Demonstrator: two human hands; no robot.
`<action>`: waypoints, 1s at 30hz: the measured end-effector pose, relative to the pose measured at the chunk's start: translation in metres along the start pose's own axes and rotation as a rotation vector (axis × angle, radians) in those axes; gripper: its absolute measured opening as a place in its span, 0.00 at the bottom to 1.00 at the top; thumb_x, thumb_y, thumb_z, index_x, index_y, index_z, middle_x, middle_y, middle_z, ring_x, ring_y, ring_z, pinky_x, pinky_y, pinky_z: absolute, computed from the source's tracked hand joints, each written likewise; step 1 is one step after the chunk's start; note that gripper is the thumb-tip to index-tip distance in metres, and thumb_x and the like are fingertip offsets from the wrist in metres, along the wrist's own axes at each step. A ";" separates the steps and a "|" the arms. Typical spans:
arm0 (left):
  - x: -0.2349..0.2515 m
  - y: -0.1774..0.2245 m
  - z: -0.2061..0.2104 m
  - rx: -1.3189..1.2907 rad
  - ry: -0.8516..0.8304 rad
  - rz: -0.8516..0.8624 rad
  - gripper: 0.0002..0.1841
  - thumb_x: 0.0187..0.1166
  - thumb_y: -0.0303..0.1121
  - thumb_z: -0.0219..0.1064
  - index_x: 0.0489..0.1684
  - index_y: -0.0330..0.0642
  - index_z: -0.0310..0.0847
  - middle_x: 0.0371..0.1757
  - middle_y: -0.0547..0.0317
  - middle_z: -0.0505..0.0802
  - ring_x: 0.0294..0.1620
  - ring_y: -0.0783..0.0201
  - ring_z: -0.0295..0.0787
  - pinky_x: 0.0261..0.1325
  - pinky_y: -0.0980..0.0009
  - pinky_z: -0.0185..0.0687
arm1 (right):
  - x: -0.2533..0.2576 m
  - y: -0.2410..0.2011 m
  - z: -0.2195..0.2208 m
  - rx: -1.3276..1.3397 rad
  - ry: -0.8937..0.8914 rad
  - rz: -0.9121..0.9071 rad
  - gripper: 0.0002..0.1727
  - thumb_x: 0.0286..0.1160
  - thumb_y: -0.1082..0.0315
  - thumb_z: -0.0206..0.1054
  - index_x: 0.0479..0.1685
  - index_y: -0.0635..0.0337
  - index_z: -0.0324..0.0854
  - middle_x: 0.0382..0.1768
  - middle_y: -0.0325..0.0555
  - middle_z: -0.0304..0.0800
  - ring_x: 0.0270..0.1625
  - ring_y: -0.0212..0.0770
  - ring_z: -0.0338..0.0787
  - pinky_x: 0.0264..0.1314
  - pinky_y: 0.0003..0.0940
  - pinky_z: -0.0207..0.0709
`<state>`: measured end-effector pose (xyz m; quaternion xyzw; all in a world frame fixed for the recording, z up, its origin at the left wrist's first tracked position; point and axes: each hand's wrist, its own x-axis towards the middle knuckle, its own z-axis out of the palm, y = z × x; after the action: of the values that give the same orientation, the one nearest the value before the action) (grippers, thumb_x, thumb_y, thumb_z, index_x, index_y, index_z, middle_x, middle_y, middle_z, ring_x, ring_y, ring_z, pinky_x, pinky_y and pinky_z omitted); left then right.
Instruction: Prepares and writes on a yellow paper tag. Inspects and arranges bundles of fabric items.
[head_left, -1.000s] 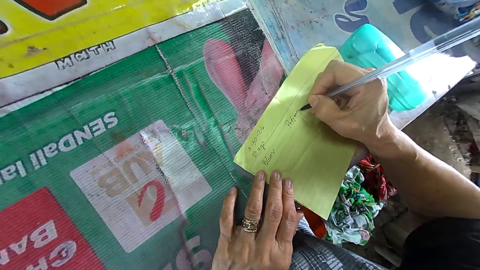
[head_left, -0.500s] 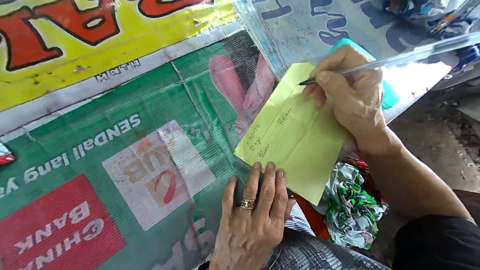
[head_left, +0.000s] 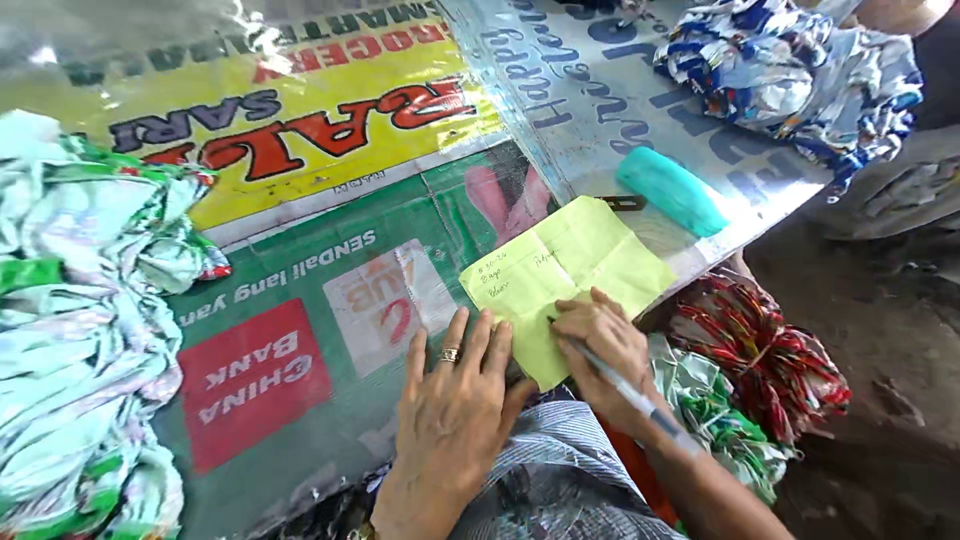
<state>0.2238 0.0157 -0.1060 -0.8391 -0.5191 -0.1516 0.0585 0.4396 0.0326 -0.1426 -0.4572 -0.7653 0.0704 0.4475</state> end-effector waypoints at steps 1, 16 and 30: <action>-0.004 -0.004 -0.002 -0.010 0.000 -0.009 0.34 0.82 0.65 0.52 0.74 0.53 0.84 0.74 0.54 0.89 0.78 0.44 0.82 0.75 0.32 0.68 | -0.003 -0.009 0.006 -0.009 0.006 -0.018 0.12 0.87 0.59 0.60 0.46 0.52 0.88 0.46 0.40 0.97 0.64 0.40 0.92 0.82 0.54 0.72; 0.019 -0.071 -0.027 -0.140 -0.283 0.381 0.37 0.85 0.67 0.47 0.86 0.54 0.70 0.88 0.53 0.74 0.90 0.47 0.64 0.85 0.29 0.48 | 0.042 -0.015 -0.003 0.055 -0.401 -0.108 0.12 0.90 0.65 0.58 0.61 0.51 0.84 0.57 0.46 0.93 0.72 0.45 0.87 0.84 0.49 0.72; 0.131 -0.126 -0.017 -0.225 -0.442 0.346 0.35 0.86 0.66 0.45 0.79 0.53 0.79 0.83 0.46 0.79 0.83 0.36 0.74 0.75 0.21 0.61 | 0.184 0.024 -0.015 -0.370 -0.704 0.593 0.30 0.85 0.43 0.59 0.34 0.65 0.86 0.22 0.57 0.87 0.30 0.61 0.92 0.33 0.61 0.80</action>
<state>0.1628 0.1811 -0.0563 -0.9290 -0.3486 -0.0099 -0.1242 0.4330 0.1824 -0.0321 -0.6756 -0.7065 0.2078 0.0341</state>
